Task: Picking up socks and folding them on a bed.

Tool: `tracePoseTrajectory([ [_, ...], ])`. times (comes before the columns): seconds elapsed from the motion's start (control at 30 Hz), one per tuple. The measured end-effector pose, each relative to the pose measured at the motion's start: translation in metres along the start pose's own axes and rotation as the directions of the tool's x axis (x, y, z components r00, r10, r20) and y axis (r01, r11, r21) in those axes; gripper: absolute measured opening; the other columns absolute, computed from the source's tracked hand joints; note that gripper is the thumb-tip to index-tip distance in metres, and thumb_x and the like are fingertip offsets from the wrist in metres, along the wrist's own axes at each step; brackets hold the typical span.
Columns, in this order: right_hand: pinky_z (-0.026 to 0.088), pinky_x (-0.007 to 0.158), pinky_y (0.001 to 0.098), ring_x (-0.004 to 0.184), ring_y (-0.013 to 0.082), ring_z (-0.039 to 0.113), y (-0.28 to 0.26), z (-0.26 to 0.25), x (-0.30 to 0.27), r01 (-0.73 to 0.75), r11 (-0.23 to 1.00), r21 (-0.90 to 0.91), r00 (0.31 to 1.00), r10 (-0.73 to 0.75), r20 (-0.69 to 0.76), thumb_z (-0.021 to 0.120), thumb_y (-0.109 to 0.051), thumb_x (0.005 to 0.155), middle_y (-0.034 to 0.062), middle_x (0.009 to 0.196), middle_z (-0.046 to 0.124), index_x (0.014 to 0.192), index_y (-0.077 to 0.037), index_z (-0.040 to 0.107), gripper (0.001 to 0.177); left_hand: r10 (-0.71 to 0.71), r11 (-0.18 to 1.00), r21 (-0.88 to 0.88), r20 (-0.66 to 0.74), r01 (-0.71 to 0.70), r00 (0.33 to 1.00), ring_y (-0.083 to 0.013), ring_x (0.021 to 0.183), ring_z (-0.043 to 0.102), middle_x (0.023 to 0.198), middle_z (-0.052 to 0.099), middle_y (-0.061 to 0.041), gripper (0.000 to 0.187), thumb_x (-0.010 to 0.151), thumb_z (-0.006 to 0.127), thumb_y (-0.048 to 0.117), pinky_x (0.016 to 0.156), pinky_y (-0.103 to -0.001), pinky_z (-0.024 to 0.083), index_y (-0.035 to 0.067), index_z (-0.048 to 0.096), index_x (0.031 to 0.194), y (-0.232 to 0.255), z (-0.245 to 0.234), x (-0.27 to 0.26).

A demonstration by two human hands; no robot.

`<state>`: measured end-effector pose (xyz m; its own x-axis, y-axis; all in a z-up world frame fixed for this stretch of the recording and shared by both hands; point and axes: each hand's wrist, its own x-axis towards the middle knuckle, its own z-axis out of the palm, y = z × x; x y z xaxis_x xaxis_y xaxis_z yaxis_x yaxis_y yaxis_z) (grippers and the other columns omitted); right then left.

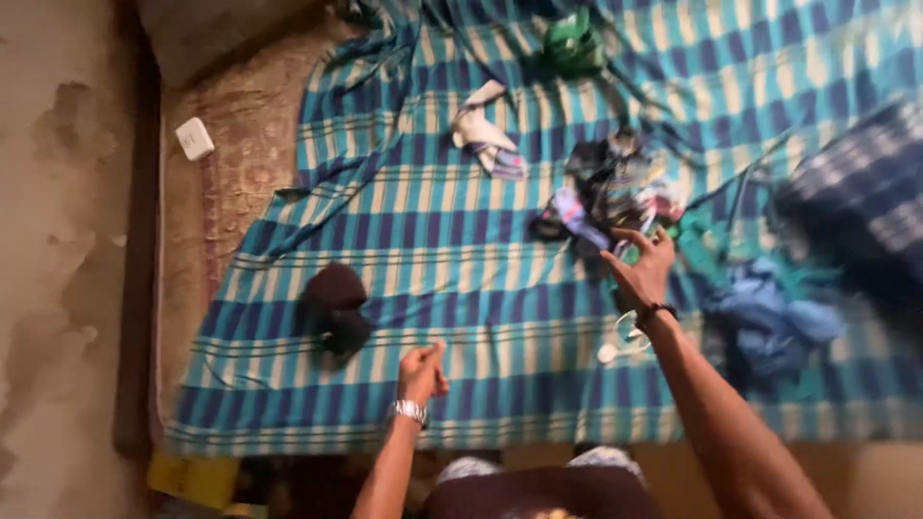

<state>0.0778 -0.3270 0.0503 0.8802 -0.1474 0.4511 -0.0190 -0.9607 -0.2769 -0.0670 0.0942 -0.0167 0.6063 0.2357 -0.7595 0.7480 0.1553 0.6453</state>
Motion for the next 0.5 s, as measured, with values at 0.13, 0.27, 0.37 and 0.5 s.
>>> tracePoseTrajectory([
  [0.13, 0.052, 0.093, 0.0405, 0.109, 0.0227, 0.066, 0.068, 0.081, 0.024, -0.257, 0.757, 0.601, 0.931, 0.027, 0.363, 0.093, -0.033, 0.077, 0.0160, 0.121, 0.071, 0.127, 0.002, 0.070, 0.065, -0.004, 1.000, 0.023, 0.065, 0.002, 0.998, -0.0166, 0.049, 0.063, 0.067, 0.063, -0.005, 0.041, 0.084, 0.081, 0.041, 0.041, -0.033, 0.053, 0.005, 0.064, 0.091, 0.006, 0.084, -0.057],
  [0.27, 0.055, 0.086, 0.0301, 0.095, 0.0137, 0.070, 0.011, -0.026, 0.033, -0.533, 0.322, 0.782, 0.817, -0.046, 0.575, 0.081, -0.017, 0.084, 0.0059, 0.104, 0.077, 0.117, -0.002, 0.074, 0.037, -0.096, 0.976, -0.187, 0.112, 0.116, 0.989, -0.0176, 0.062, 0.071, 0.079, 0.071, -0.004, 0.047, 0.083, 0.075, 0.052, 0.053, -0.036, 0.058, 0.009, 0.069, 0.102, 0.051, 0.177, -0.104],
  [0.37, 0.057, 0.082, 0.0299, 0.091, 0.0140, 0.071, -0.037, -0.099, 0.004, -0.667, 0.026, 0.745, 0.718, -0.244, 0.652, 0.076, -0.006, 0.088, 0.0058, 0.099, 0.077, 0.112, 0.000, 0.075, 0.025, -0.190, 0.865, -0.442, 0.149, 0.237, 0.970, -0.0186, 0.066, 0.073, 0.082, 0.074, -0.006, 0.067, 0.084, 0.061, 0.069, 0.058, -0.038, 0.059, 0.006, 0.071, 0.104, 0.116, 0.214, -0.157],
  [0.5, 0.060, 0.078, 0.0315, 0.088, 0.0138, 0.071, -0.054, -0.190, -0.036, -0.768, -0.117, 0.629, 0.626, -0.341, 0.701, 0.080, -0.003, 0.087, 0.0035, 0.094, 0.072, 0.113, 0.000, 0.066, 0.029, 0.089, 0.739, -0.640, 0.405, 0.212, 0.910, -0.0278, 0.067, 0.070, 0.082, 0.075, -0.011, 0.055, 0.083, 0.077, 0.054, 0.058, -0.043, 0.059, 0.001, 0.071, 0.098, 0.116, 0.219, -0.121],
])
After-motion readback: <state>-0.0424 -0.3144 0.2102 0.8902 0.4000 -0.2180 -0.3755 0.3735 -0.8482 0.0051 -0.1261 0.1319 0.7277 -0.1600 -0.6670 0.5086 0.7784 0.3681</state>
